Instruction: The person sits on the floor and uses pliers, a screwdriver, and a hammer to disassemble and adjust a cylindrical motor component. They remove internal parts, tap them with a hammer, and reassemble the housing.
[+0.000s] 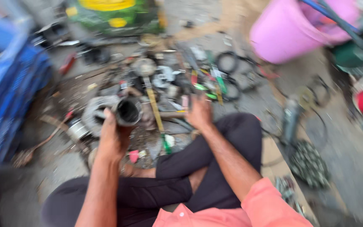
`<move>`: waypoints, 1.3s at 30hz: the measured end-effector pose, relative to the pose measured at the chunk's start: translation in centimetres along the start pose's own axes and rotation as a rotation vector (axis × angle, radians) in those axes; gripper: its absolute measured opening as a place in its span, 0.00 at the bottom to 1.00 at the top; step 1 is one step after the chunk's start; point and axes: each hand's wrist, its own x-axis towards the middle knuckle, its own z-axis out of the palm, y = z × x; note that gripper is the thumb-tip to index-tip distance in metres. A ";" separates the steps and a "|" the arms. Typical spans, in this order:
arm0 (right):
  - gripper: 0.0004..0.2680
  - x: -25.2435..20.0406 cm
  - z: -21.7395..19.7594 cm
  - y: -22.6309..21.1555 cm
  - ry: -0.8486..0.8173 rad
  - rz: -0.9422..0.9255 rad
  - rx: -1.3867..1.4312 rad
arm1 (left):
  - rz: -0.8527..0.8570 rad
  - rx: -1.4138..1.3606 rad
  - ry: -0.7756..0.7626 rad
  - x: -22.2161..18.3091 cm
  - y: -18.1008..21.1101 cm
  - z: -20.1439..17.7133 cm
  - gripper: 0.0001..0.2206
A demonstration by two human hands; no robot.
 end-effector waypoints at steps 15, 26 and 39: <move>0.22 -6.4 -15.9 4.4 0.142 -0.087 0.763 | -0.087 0.685 -0.298 -4.9 -1.8 11.1 0.28; 0.22 2.6 -1.8 32.5 0.825 1.351 1.433 | 0.158 0.502 0.259 -5.6 2.9 -8.9 0.28; 0.15 5.6 2.2 32.6 0.752 1.262 1.360 | 0.157 0.529 0.268 -3.4 1.8 -12.6 0.25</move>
